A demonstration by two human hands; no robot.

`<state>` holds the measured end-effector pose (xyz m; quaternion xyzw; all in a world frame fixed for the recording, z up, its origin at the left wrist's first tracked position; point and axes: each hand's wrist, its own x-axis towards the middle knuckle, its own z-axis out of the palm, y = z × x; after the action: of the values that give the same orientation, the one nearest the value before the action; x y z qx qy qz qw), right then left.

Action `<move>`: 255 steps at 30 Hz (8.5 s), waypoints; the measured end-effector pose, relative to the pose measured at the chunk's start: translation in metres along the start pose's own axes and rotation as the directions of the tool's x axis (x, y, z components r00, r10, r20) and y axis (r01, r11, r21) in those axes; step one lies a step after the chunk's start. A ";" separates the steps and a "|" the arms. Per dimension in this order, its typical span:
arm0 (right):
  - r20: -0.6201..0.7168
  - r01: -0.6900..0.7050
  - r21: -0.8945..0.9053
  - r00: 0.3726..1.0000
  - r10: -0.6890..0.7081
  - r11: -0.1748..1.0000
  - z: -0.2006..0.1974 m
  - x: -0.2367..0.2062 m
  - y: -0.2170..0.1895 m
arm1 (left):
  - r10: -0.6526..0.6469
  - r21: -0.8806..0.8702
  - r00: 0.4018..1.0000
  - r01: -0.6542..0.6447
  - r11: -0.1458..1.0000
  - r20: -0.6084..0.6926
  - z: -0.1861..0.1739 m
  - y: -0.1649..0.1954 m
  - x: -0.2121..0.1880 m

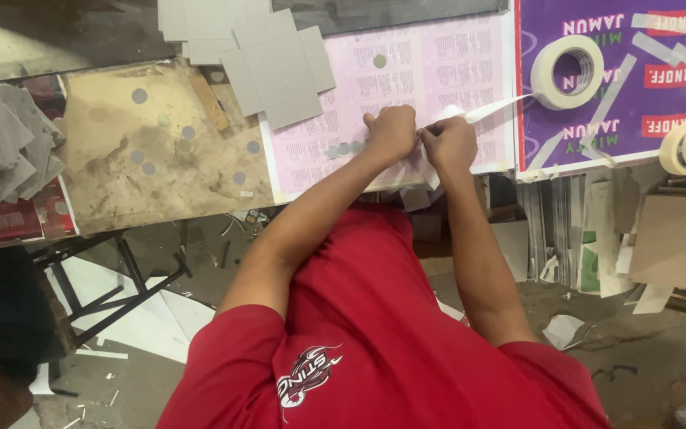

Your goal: The person assembles flat paper box blanks by folding the flaps and applying small circular stickers to secure the joints. They handle the paper pieces one at a time, fold the sides, and press the stickers onto the flaps to complete the box shape.

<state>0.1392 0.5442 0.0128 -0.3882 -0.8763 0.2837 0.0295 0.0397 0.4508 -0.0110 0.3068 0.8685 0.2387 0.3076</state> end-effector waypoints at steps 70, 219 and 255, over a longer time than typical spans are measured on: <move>-0.045 0.133 -0.298 0.987 -0.153 0.945 0.024 -0.010 0.009 | 0.133 0.221 0.583 0.084 0.972 -0.802 -0.131 -0.289 -0.202; 0.112 0.794 -0.107 0.608 -0.786 0.599 0.201 -0.138 -0.287 | -0.205 -0.243 0.653 0.033 0.969 -0.729 -0.185 -0.414 -0.336; 0.138 0.762 -0.183 0.645 -0.751 0.621 0.205 -0.139 -0.300 | -0.140 -0.114 0.748 0.086 0.990 -0.648 -0.182 -0.399 -0.317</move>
<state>-0.0189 0.1884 0.0212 0.0226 -0.9846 0.1534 0.0808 -0.0409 -0.0840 -0.0019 0.1390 0.9282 0.3450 0.0100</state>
